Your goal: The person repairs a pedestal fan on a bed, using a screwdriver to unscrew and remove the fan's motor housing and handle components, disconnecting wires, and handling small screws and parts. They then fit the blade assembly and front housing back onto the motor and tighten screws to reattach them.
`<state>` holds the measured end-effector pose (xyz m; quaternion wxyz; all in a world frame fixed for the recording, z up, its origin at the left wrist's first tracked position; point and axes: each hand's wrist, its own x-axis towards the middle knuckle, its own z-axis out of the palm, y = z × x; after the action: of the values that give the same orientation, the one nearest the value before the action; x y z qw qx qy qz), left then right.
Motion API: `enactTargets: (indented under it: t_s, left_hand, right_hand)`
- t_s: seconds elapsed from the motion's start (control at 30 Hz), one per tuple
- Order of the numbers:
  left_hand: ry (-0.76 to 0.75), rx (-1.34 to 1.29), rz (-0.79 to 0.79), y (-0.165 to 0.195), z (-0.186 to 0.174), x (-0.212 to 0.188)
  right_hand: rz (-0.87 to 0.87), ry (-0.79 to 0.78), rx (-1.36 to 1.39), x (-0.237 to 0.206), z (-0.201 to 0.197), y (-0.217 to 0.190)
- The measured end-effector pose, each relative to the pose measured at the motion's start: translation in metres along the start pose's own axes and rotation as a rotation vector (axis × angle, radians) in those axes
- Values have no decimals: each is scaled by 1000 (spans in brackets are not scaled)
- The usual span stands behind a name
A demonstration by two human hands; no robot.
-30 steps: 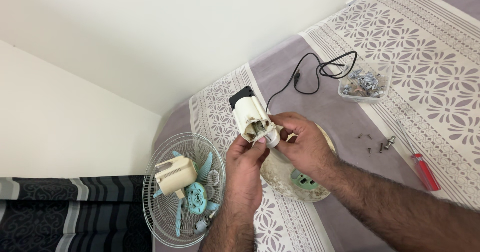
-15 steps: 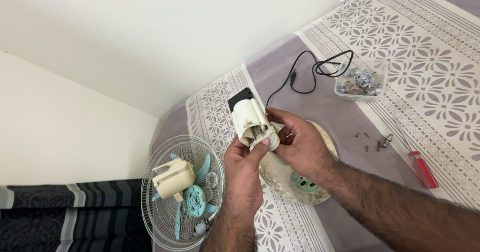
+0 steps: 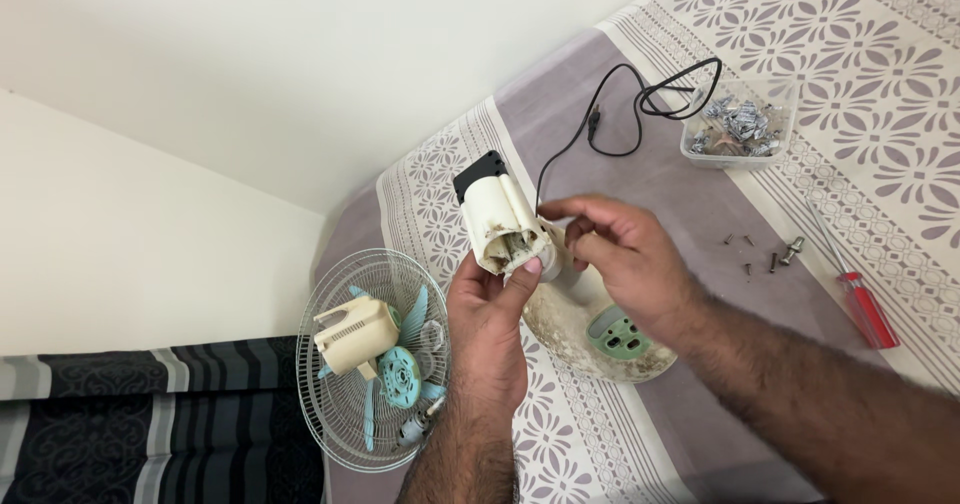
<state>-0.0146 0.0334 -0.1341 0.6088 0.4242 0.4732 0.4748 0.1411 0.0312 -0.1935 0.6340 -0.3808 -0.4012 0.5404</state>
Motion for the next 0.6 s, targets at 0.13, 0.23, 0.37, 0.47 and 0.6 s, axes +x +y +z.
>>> enactTargets:
  t_s: [0.13, 0.23, 0.37, 0.47, 0.6]
  left_hand:
    - [26, 34, -13, 2, 4, 1]
    - [64, 49, -10, 4, 8, 1]
    - [197, 38, 14, 3, 17, -3]
    - [232, 26, 10, 2, 20, -11]
    - [239, 75, 7, 3, 19, -15]
  right_hand:
    - [-67, -188, -158, 11, -7, -12]
    - [11, -255, -215, 14, -5, -17]
    - [50, -251, -223, 16, -3, -18]
    - [88, -234, -151, 13, -5, -22]
    - [220, -172, -186, 9, -7, -30]
